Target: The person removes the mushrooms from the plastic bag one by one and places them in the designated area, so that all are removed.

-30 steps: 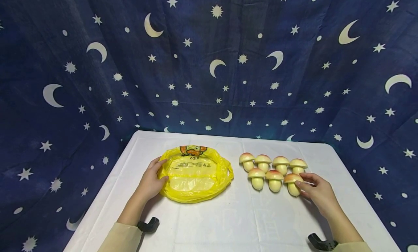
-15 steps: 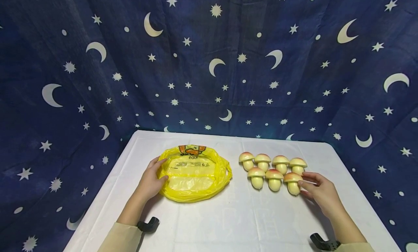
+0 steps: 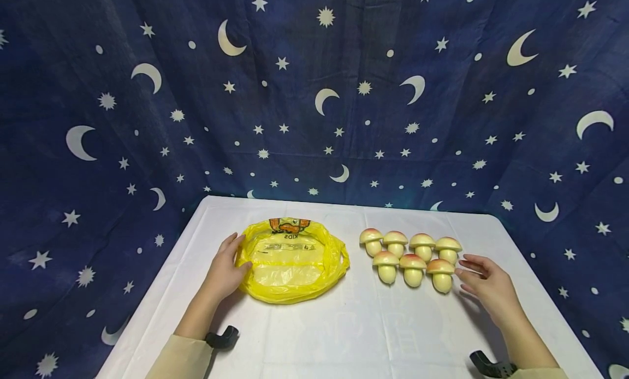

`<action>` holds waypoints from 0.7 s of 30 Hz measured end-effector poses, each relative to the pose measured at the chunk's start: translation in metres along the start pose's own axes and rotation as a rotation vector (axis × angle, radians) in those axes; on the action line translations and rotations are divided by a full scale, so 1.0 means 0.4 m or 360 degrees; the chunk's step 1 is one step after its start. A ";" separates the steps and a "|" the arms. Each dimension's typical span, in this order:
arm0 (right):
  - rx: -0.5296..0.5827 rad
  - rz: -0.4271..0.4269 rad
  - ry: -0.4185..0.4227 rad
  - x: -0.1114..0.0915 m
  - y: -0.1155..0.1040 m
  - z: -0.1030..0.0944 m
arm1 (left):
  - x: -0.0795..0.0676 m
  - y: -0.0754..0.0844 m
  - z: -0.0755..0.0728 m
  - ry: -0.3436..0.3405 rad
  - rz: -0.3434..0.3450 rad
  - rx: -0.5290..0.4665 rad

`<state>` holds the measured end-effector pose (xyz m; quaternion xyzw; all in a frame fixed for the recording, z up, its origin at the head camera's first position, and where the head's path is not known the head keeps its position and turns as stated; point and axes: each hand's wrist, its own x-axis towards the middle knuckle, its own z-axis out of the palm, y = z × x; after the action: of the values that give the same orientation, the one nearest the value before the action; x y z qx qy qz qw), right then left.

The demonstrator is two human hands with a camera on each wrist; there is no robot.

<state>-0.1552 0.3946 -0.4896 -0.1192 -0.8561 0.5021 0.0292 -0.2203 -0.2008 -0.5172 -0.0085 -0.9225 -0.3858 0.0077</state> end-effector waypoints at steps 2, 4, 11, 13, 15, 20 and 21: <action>-0.0060 -0.0019 0.0025 -0.006 -0.007 0.001 | -0.003 0.003 -0.004 0.0019 0.0011 -0.0004; -0.0133 -0.0041 0.0058 -0.009 -0.015 0.001 | -0.005 0.009 -0.008 0.0035 0.0019 0.0001; -0.0349 -0.0115 0.0098 -0.014 -0.051 0.013 | -0.012 0.046 -0.013 0.0133 0.0088 0.0055; -0.0378 -0.0118 0.0099 -0.016 -0.066 0.022 | -0.015 0.057 -0.013 0.0164 0.0123 0.0082; -0.0403 -0.0124 0.0105 -0.020 -0.082 0.033 | -0.018 0.067 -0.014 0.0188 0.0155 0.0116; -0.0521 -0.0132 0.0133 -0.032 -0.117 0.070 | -0.028 0.093 -0.016 0.0249 0.0223 0.0215; -0.0556 -0.0158 0.0150 -0.036 -0.124 0.079 | -0.031 0.099 -0.015 0.0264 0.0242 0.0233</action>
<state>-0.1555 0.3412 -0.4613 -0.1035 -0.9328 0.3375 0.0729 -0.2069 -0.1775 -0.4850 -0.0458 -0.9410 -0.3153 0.1139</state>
